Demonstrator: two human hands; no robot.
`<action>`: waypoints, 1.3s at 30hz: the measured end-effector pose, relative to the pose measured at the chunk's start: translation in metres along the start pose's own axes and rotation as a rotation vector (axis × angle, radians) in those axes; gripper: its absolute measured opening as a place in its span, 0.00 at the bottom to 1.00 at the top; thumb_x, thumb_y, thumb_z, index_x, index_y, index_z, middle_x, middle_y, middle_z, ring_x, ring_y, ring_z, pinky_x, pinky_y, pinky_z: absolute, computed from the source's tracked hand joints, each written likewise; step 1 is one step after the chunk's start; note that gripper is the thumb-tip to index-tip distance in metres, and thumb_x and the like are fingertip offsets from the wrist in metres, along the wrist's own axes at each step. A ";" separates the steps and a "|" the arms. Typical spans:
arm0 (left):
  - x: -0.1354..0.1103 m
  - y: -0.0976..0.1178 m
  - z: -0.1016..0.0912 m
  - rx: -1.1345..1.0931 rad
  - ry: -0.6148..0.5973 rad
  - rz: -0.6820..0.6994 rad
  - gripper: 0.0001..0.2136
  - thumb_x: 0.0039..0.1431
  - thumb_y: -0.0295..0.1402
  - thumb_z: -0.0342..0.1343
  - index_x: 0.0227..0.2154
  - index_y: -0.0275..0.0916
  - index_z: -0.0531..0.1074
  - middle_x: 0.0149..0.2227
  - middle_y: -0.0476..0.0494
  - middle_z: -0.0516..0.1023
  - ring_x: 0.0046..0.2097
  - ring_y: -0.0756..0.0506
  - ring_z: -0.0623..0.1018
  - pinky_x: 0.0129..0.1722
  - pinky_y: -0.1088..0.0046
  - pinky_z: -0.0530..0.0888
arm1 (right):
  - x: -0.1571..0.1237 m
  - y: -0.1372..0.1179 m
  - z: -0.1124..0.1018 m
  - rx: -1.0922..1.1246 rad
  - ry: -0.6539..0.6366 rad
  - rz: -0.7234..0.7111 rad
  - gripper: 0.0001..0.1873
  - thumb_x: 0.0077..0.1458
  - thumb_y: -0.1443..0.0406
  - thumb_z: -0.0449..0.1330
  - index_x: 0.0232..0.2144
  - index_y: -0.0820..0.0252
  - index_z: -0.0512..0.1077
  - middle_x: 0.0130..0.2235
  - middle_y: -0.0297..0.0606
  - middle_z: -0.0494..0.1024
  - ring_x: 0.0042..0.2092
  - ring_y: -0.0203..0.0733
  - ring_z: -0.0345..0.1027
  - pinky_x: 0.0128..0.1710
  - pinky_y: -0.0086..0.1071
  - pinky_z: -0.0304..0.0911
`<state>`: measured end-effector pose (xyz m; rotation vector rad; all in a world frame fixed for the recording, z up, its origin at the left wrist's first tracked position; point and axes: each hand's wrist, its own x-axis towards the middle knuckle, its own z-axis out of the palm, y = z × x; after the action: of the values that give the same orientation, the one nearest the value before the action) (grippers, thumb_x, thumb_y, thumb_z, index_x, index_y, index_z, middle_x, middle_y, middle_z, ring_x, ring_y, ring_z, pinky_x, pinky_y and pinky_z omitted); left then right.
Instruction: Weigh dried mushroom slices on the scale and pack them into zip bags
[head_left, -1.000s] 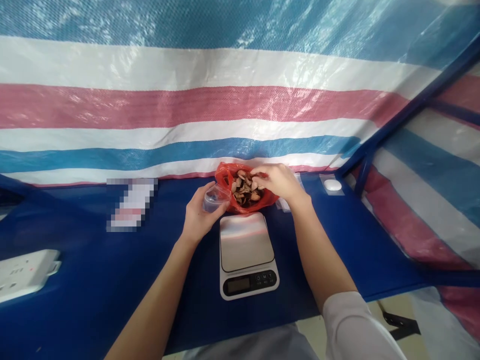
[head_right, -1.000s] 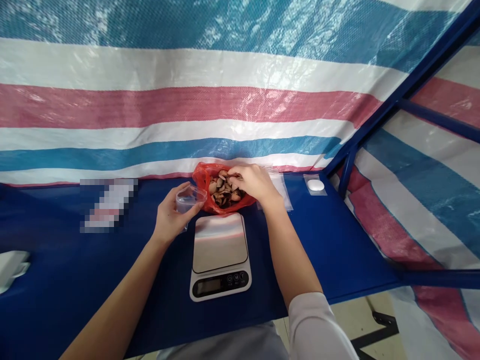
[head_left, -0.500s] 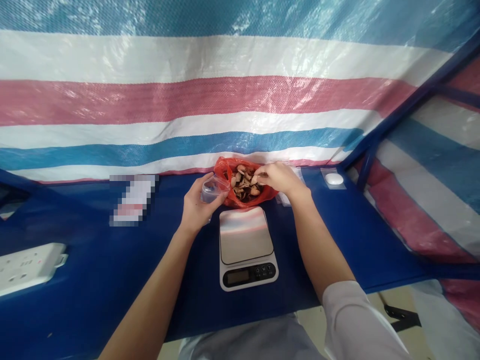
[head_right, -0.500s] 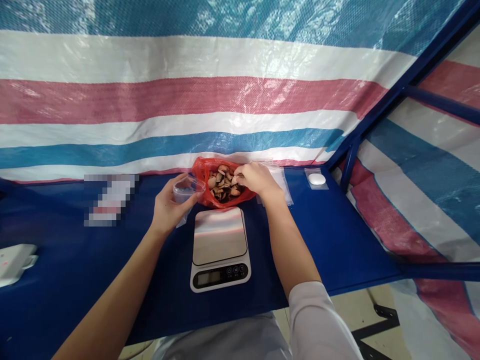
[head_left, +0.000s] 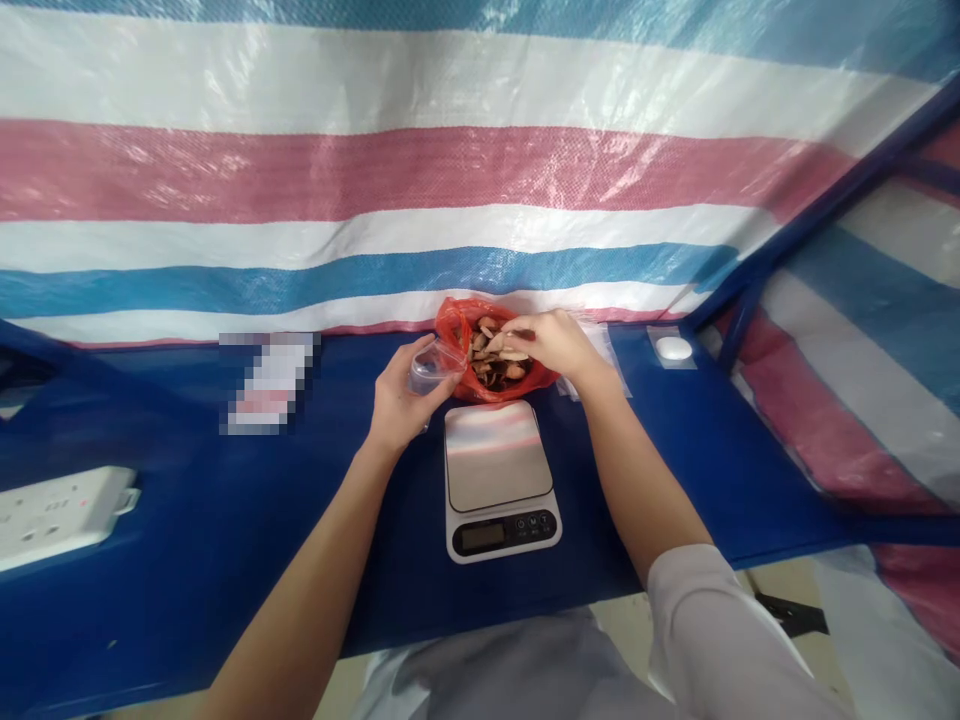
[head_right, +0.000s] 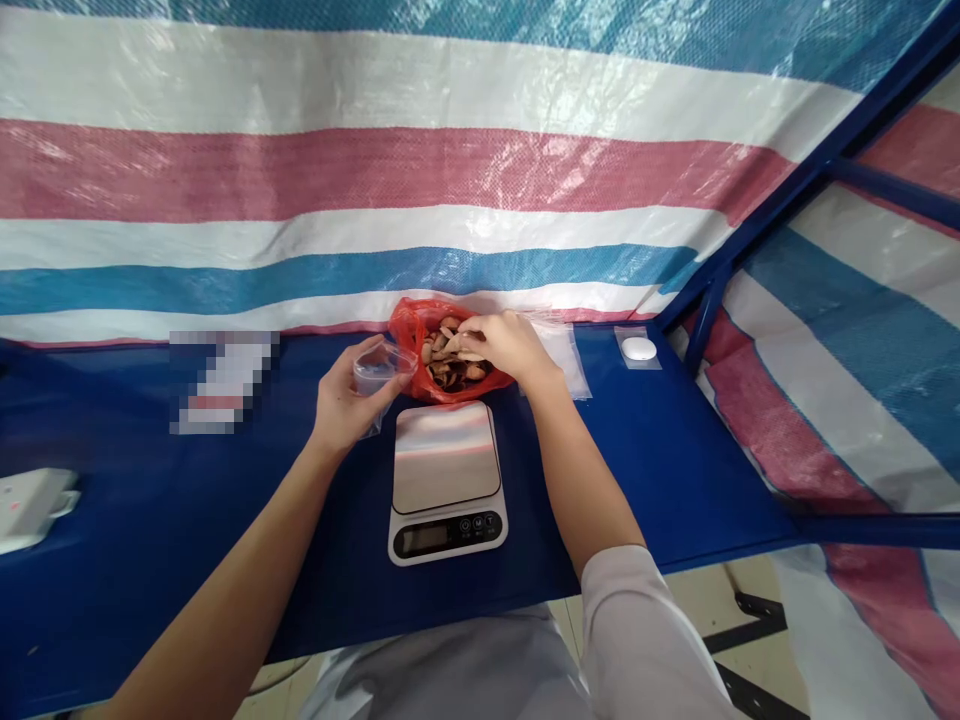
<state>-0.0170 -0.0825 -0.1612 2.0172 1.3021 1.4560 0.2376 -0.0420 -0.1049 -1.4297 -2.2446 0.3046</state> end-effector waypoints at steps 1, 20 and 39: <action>0.000 0.000 0.000 -0.004 0.001 -0.001 0.29 0.54 0.49 0.67 0.55 0.37 0.73 0.48 0.39 0.81 0.48 0.41 0.81 0.52 0.60 0.77 | 0.000 0.000 0.001 0.011 -0.001 0.000 0.11 0.63 0.60 0.62 0.44 0.50 0.83 0.45 0.36 0.86 0.44 0.46 0.79 0.48 0.34 0.65; -0.002 0.000 -0.001 -0.009 0.011 0.017 0.29 0.54 0.47 0.68 0.55 0.37 0.73 0.47 0.39 0.81 0.46 0.41 0.81 0.51 0.61 0.78 | -0.003 0.008 0.001 0.193 -0.034 -0.025 0.14 0.58 0.69 0.62 0.45 0.54 0.82 0.47 0.36 0.85 0.47 0.46 0.79 0.51 0.37 0.69; -0.004 0.007 -0.003 -0.079 -0.069 0.076 0.30 0.55 0.44 0.68 0.59 0.39 0.71 0.51 0.38 0.81 0.51 0.40 0.81 0.55 0.60 0.77 | -0.010 -0.018 -0.019 0.559 0.068 -0.057 0.13 0.55 0.62 0.66 0.43 0.57 0.83 0.45 0.38 0.85 0.46 0.46 0.79 0.48 0.36 0.73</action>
<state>-0.0167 -0.0900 -0.1576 2.0668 1.1337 1.4338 0.2366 -0.0598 -0.0832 -1.0558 -1.9268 0.7796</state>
